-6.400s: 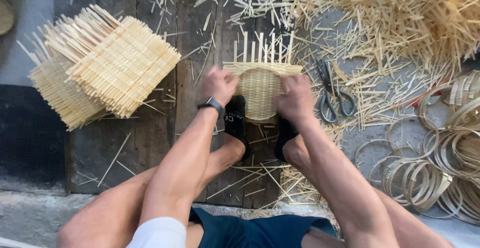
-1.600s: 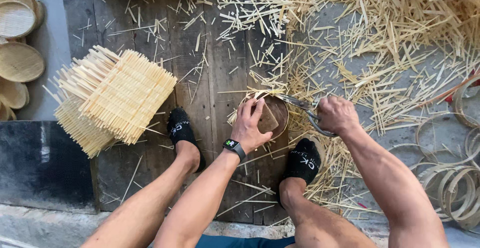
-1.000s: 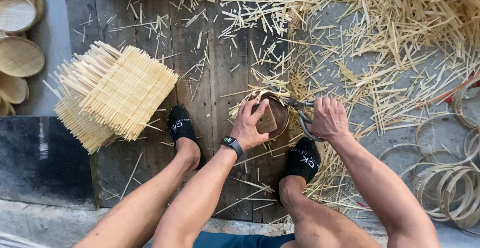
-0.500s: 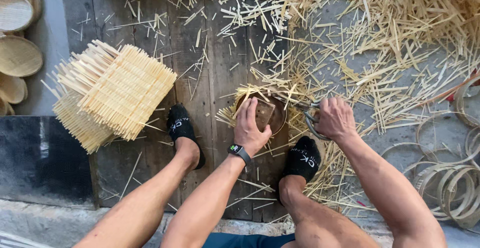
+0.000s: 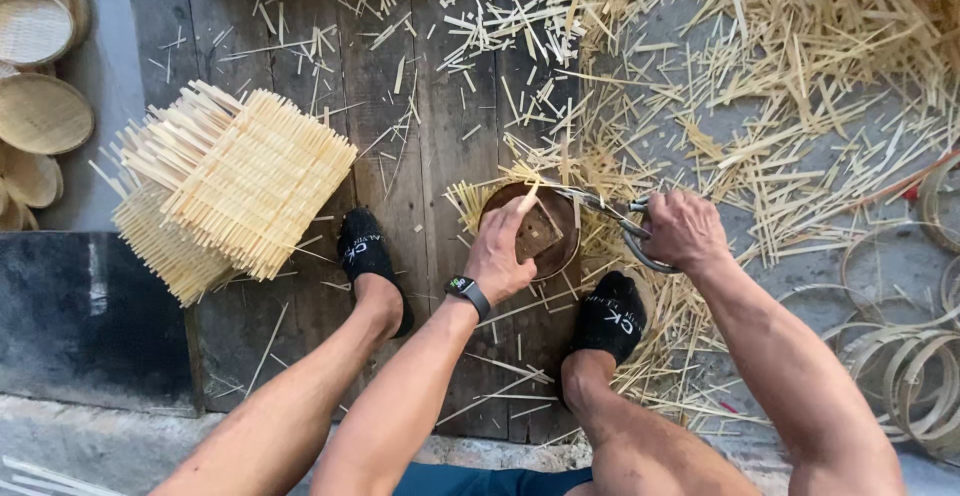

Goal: The person sits on the floor assembling woven bamboo sieve trays. They trim the edge of a woven bamboo mat with scissors, bend a thin bamboo rim ring, fit the ring around the mat pressed over a round wooden form, and place finished trays onto a stack.

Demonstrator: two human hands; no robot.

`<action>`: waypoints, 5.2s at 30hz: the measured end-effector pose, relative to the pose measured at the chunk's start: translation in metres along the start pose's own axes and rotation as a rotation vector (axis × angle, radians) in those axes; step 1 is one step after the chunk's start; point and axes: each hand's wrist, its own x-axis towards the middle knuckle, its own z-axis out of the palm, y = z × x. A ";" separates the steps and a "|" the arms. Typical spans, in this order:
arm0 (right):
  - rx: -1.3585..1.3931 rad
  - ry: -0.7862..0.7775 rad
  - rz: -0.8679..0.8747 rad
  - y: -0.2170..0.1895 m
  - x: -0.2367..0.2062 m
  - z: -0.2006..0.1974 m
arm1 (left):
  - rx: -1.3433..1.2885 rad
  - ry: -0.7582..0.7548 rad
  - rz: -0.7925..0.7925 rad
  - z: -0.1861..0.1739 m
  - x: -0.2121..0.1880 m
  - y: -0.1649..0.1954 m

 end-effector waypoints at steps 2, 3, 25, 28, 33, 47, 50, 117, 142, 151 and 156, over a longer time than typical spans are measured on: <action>-0.007 -0.031 0.005 -0.002 0.002 -0.002 | -0.032 -0.029 0.019 -0.002 0.003 -0.003; -0.011 -0.045 0.006 -0.005 0.004 -0.002 | -0.034 -0.046 0.037 -0.004 0.005 -0.004; 0.005 0.052 -0.037 0.004 0.007 0.002 | 0.032 0.180 -0.086 0.014 0.001 0.006; -0.005 0.070 -0.039 -0.003 0.009 -0.003 | 0.040 0.120 -0.089 0.010 0.006 0.008; 0.006 -0.092 0.040 -0.009 0.013 -0.002 | 0.157 0.022 0.033 0.003 0.009 0.007; 0.003 -0.076 0.012 0.006 0.007 0.006 | 0.058 0.155 -0.067 0.023 0.001 0.014; 0.003 0.009 -0.016 0.013 0.002 0.008 | 0.030 0.079 -0.151 0.023 0.000 0.015; 1.800 -0.166 0.526 -0.103 -0.043 0.004 | -1.386 0.180 -0.975 0.058 -0.039 -0.032; 2.248 -0.276 0.317 -0.097 -0.056 -0.005 | -0.240 0.270 -0.250 0.004 0.013 0.031; 2.506 -0.276 0.157 -0.052 -0.065 0.007 | -0.216 0.064 -0.233 -0.083 0.071 -0.060; 2.379 -0.216 0.489 -0.054 -0.061 0.010 | -1.335 0.399 -0.537 -0.135 0.116 -0.034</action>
